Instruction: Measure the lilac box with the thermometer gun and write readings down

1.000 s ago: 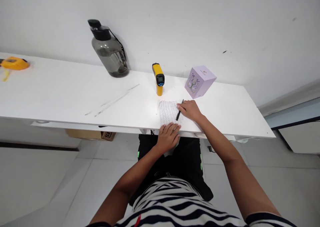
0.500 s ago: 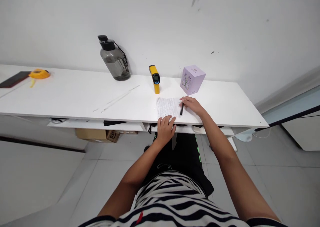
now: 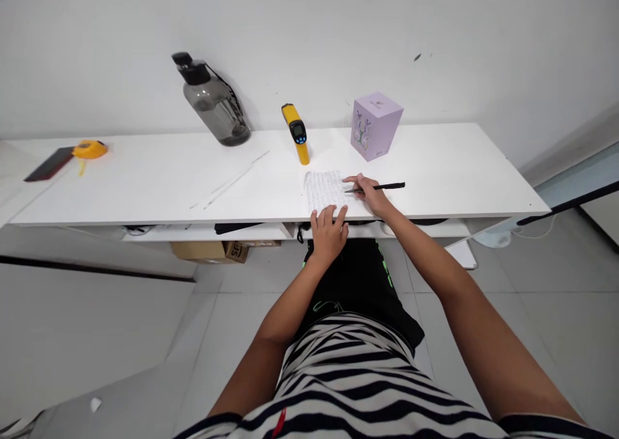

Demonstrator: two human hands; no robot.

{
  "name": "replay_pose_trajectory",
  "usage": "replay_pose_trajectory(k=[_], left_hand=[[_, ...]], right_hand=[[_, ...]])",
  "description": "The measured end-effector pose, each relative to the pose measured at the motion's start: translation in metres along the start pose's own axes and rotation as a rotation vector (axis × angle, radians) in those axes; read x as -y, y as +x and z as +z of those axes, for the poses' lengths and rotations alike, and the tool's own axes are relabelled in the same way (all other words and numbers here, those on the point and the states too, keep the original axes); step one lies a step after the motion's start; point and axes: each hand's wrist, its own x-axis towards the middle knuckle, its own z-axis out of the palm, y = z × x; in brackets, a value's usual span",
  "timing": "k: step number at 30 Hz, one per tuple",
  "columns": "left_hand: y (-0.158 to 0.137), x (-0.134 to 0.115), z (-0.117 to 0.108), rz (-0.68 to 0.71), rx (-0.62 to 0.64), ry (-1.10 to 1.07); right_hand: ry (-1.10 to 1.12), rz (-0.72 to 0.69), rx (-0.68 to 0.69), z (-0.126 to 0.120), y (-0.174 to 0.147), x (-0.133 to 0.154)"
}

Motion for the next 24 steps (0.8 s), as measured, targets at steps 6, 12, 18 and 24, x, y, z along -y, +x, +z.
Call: replay_pose_trajectory(k=[6, 12, 18, 24], left_hand=[[-0.002, 0.001, 0.009, -0.036, 0.014, -0.052], [-0.004, 0.002, 0.023, -0.08, 0.01, -0.089], [-0.001, 0.001, 0.033, -0.114, 0.013, -0.147], [-0.001, 0.002, 0.034, -0.105, 0.009, -0.164]], right_hand=[[-0.021, 0.076, -0.187, 0.004, -0.003, 0.009], [-0.113, 0.072, -0.119, 0.006, -0.004, 0.011], [-0.152, 0.065, -0.076, 0.011, -0.003, 0.012], [-0.165, 0.08, -0.098, 0.013, -0.003, 0.014]])
